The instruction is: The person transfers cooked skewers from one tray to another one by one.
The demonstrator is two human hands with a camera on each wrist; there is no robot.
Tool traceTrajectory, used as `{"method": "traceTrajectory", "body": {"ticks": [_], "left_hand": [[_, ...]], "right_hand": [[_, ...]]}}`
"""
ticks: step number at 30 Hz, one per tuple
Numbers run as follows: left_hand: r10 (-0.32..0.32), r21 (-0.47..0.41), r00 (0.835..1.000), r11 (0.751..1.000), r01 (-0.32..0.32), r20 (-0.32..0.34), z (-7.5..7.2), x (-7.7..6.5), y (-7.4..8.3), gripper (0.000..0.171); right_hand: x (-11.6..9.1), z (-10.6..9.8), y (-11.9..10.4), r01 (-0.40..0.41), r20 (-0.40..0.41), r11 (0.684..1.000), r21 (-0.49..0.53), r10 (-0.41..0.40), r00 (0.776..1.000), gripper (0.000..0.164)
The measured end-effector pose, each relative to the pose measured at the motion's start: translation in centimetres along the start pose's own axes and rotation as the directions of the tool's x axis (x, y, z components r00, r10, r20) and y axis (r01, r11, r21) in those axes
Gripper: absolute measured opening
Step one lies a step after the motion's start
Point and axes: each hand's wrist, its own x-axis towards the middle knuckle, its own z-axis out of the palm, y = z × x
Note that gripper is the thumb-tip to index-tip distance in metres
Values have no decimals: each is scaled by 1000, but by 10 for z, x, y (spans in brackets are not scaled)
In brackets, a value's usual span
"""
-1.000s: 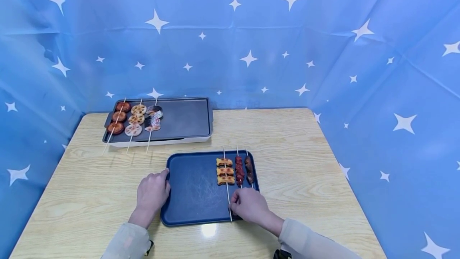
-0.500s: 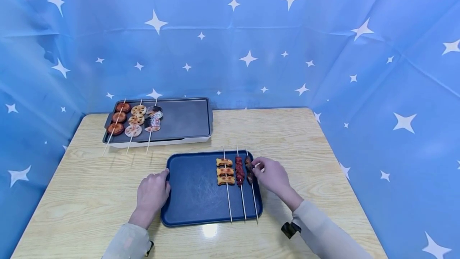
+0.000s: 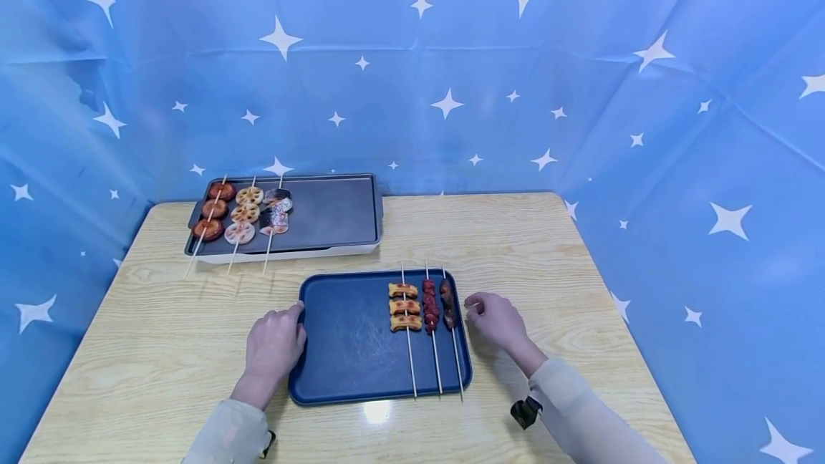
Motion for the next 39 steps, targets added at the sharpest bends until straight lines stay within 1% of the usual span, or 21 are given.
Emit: {"method": "traceTrajectory", "body": {"ticks": [3,7,11,14,18,26,29,31,32,33,35,37,39], "left_hand": [[1,1,1000,1000,-1,-1,0,0,1,33],[3,0,1000,1000,-3,-5,0,0,1,33],[9,2,1000,1000,-9,-13,0,0,2,33],[18,7,1000,1000,-17,-20,0,0,2,32],[28,13,999,1000,-27,-21,-1,-1,3,33],[23,15,999,1000,-24,26,-2,-1,-1,35],[11,-2,998,1000,-11,57,-6,1,-4,35],[-10,-19,996,1000,12,85,-10,1,-5,35],[-20,-30,996,999,23,87,-12,2,-6,34],[-27,-37,996,999,30,80,-15,3,-7,34],[-33,-49,999,998,35,42,-20,5,-9,31],[-32,-54,999,998,30,-30,-26,8,-11,28],[-21,-50,993,999,15,-116,-33,12,-13,25]], "right_hand": [[-1,4,2,-2,15,1000,28,2,1000,16],[-1,9,4,-3,25,996,94,1,1000,14],[-2,12,4,-54,56,977,204,44,997,12],[-3,14,4,-88,68,963,254,72,995,12],[-4,15,4,-88,67,960,266,72,995,13],[-2,12,0,-93,82,960,263,73,994,12],[-2,12,0,-102,95,956,273,79,992,13],[-1,12,0,-102,104,955,280,75,992,13],[-1,13,0,-105,110,953,285,76,991,14],[0,13,0,-113,116,950,290,82,990,13],[0,14,1,-106,114,955,279,77,991,13],[1,15,2,-116,120,953,281,85,989,12],[2,15,3,-121,122,952,282,89,988,12]]}}
